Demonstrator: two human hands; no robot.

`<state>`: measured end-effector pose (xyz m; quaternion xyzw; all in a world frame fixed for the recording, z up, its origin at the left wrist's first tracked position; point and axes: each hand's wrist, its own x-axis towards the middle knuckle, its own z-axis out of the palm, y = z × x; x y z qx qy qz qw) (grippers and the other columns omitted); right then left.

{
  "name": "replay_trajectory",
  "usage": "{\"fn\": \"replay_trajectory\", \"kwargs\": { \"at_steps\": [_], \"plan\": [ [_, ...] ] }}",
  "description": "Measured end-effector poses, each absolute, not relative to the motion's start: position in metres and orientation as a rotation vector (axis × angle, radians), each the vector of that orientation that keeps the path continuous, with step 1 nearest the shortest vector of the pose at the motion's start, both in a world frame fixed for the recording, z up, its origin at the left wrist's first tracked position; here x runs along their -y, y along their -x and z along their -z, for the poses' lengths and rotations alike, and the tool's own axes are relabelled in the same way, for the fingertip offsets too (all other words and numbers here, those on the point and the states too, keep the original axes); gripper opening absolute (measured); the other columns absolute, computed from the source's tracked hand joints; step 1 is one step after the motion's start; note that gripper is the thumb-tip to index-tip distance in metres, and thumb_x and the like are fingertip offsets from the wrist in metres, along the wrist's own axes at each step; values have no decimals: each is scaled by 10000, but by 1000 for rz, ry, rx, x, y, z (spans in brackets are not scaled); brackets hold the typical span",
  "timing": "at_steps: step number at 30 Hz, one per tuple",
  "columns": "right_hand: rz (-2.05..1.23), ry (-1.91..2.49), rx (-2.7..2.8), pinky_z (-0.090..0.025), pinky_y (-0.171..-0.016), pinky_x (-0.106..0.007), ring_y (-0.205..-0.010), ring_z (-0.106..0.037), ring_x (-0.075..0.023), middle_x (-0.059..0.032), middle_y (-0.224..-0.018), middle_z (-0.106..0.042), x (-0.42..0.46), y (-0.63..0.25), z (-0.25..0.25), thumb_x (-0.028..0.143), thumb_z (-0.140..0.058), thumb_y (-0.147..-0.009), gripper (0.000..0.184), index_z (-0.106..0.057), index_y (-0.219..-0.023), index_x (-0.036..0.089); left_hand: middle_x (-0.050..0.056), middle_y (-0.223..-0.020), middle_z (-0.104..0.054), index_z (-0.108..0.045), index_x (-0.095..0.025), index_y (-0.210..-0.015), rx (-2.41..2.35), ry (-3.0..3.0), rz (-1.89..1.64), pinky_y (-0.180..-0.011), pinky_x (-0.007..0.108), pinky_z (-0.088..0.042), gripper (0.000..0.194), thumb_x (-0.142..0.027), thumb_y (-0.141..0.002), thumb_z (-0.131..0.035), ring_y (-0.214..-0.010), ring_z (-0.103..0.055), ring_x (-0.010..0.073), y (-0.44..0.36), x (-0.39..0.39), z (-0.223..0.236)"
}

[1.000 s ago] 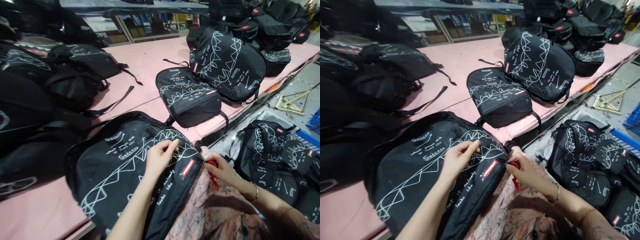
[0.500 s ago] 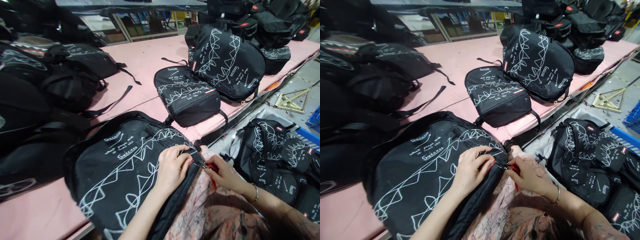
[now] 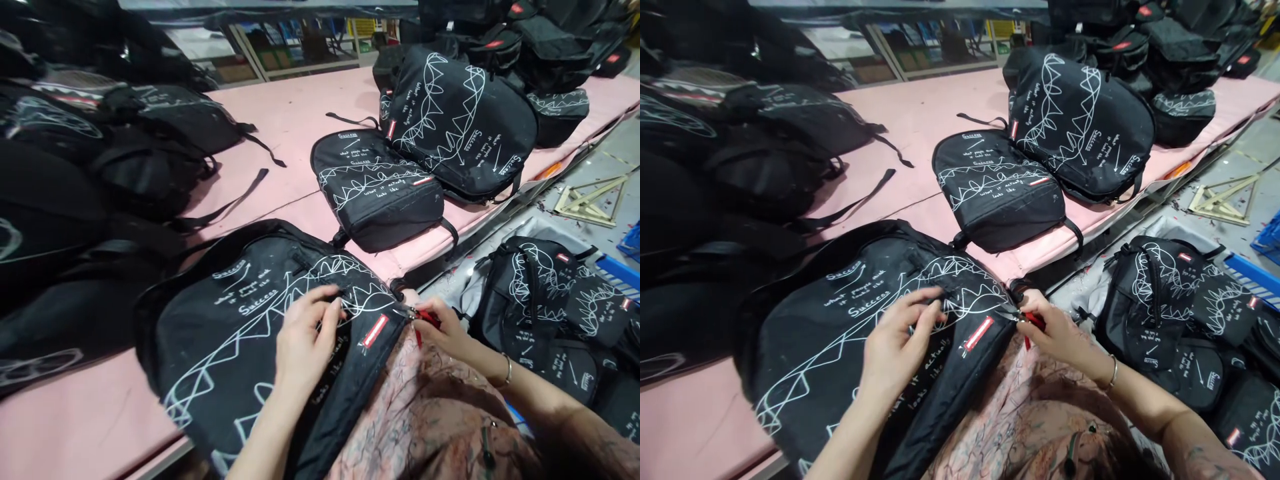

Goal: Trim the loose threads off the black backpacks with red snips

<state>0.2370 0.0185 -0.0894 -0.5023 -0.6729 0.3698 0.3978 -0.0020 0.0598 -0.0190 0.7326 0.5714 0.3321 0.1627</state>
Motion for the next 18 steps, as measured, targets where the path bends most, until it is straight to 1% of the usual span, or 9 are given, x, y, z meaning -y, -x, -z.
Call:
{"fn": "replay_trajectory", "kwargs": {
  "at_steps": [2,3,4,7,11,13,15,18],
  "plan": [
    [-941,1143,1726,-441,-672,-283,-742,-553,-154,-36,-838,-588,-32,-245,95,398,-525,-871,263,-549,-1010,176,142,-1254,-480,-593,-158,-1003,-1683,-2183,-888,-934,474,-398,306,-381,-829,-476,-1167,-442,299,14,-50,20],
    [-928,1077,1760,-445,-708,-304,-781,-560,-168,-48,-857,-601,-40,-249,96,418,-545,-857,279,-568,-990,174,141,-1291,-447,-561,-170,-1078,-1669,-2226,-858,-938,483,-394,339,-383,-823,-493,-1186,-423,302,18,-43,22],
    [-911,1020,1799,-446,-746,-327,-821,-564,-182,-59,-873,-612,-48,-252,96,437,-563,-844,290,-589,-963,175,125,-1283,-457,-553,-193,-1094,-1637,-2255,-836,-929,475,-405,329,-375,-824,-503,-1170,-439,290,19,-34,25],
    [-886,891,1881,-449,-806,-363,-876,-570,-200,-76,-880,-633,-68,-258,94,466,-573,-829,299,-624,-903,180,77,-1187,-532,-597,-244,-1002,-1584,-2339,-846,-883,437,-433,199,-306,-830,-520,-1070,-506,254,11,-7,33],
    [-927,798,1952,-477,-788,-339,-876,-580,-184,-86,-909,-631,-85,-255,91,416,-540,-862,258,-626,-920,179,103,-1148,-555,-592,-229,-1021,-1691,-2484,-938,-896,476,-383,216,-187,-816,-537,-1059,-510,271,-9,13,39],
    [-911,767,1995,-481,-787,-334,-875,-580,-179,-84,-905,-632,-90,-252,90,393,-518,-877,243,-624,-929,181,105,-1115,-574,-592,-222,-986,-1708,-2544,-975,-920,502,-339,203,-145,-804,-549,-1052,-518,272,-15,14,39],
    [-857,743,2045,-478,-802,-341,-883,-579,-181,-79,-891,-636,-95,-249,90,384,-496,-889,241,-626,-927,185,100,-1081,-592,-587,-217,-950,-1709,-2572,-997,-926,512,-313,181,-123,-798,-553,-1040,-527,265,-18,12,38],
    [-779,695,2122,-472,-817,-349,-891,-578,-183,-76,-882,-643,-101,-248,90,377,-472,-902,249,-634,-916,189,97,-1033,-608,-573,-204,-933,-1715,-2560,-1032,-910,501,-318,166,-113,-797,-552,-1011,-540,253,-19,11,37]
  ]
}}
